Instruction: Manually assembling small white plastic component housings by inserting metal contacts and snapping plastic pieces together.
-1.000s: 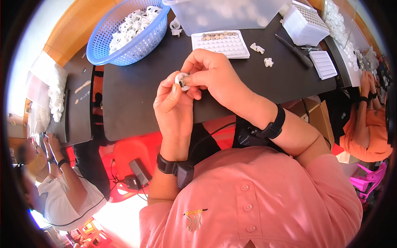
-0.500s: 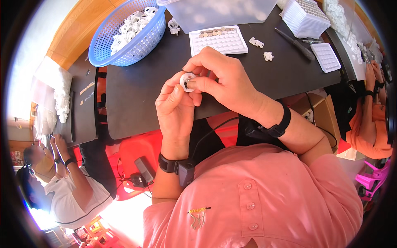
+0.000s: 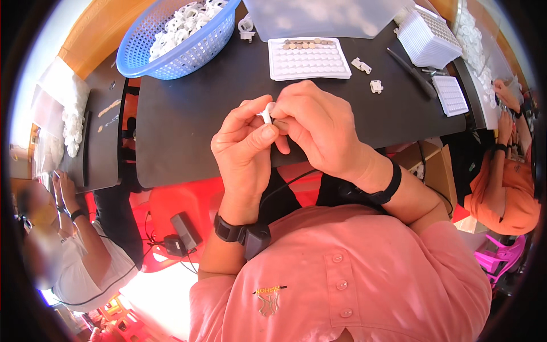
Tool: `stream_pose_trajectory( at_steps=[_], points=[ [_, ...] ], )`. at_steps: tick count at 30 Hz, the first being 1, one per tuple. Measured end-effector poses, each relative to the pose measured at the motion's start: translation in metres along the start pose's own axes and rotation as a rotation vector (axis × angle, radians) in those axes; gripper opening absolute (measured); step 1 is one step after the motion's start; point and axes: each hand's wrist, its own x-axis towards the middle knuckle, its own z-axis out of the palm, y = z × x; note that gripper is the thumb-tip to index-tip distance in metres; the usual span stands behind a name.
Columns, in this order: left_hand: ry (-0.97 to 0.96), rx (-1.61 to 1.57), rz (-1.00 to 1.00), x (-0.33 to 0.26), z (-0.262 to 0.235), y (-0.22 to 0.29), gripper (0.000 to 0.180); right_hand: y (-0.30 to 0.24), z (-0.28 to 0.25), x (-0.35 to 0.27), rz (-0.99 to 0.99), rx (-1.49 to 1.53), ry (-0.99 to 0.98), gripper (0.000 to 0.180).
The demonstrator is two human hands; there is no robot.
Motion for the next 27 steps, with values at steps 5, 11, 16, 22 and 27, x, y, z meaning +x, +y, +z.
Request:
stream_pose_trajectory(
  at_steps=[5,11,16,22,27],
  points=[
    [0.038,0.062,0.072,0.002,0.007,0.000,0.034,-0.003,0.009,-0.004,0.006,-0.097,0.040,0.015],
    [0.065,0.098,0.065,0.002,0.006,-0.002,0.030,-0.005,0.015,-0.008,0.156,0.017,0.048,0.013],
    [0.102,0.085,0.024,-0.002,0.010,0.001,0.030,-0.006,0.009,-0.003,0.185,0.122,-0.008,0.012],
    [0.030,0.078,0.058,0.004,0.009,-0.005,0.032,-0.002,0.000,-0.006,0.182,0.234,-0.046,0.015],
    [0.080,0.148,0.103,0.002,0.009,-0.004,0.031,0.000,0.008,-0.011,0.148,0.121,0.029,0.019]
  ],
)
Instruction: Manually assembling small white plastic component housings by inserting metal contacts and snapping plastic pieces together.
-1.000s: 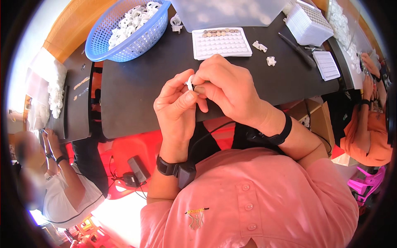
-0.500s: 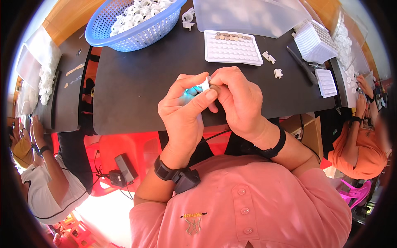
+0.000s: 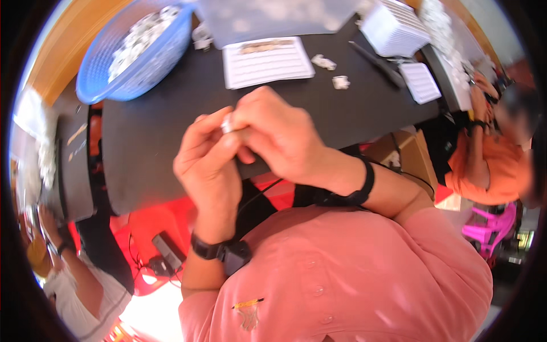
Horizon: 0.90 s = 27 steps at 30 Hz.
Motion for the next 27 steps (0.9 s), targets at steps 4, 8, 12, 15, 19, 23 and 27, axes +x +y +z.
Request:
stream_pose_trajectory(
  at_steps=[4,8,12,15,19,23,27],
  points=[
    [0.015,0.009,-0.032,0.001,0.003,0.000,0.030,-0.012,-0.011,-0.008,0.153,0.080,-0.097,0.025],
    [-0.013,0.010,-0.090,0.002,0.001,0.004,0.032,-0.018,-0.044,-0.001,-0.009,-0.343,-0.025,0.025],
    [-0.036,0.037,-0.101,0.000,0.003,0.008,0.030,0.026,-0.124,0.000,0.229,-0.771,-0.007,0.012],
    [-0.014,0.016,-0.099,0.001,0.004,0.007,0.029,0.043,-0.160,0.010,0.392,-0.855,-0.153,0.006],
    [-0.009,0.017,-0.102,0.001,0.006,0.009,0.028,0.053,-0.170,0.026,0.266,-0.833,-0.332,0.011],
    [-0.010,0.009,-0.102,0.001,0.006,0.009,0.028,0.067,-0.167,0.037,0.250,-0.721,-0.417,0.015],
    [-0.013,0.003,-0.112,0.001,0.005,0.008,0.028,0.077,-0.168,0.038,0.204,-0.657,-0.521,0.020]
  ],
)
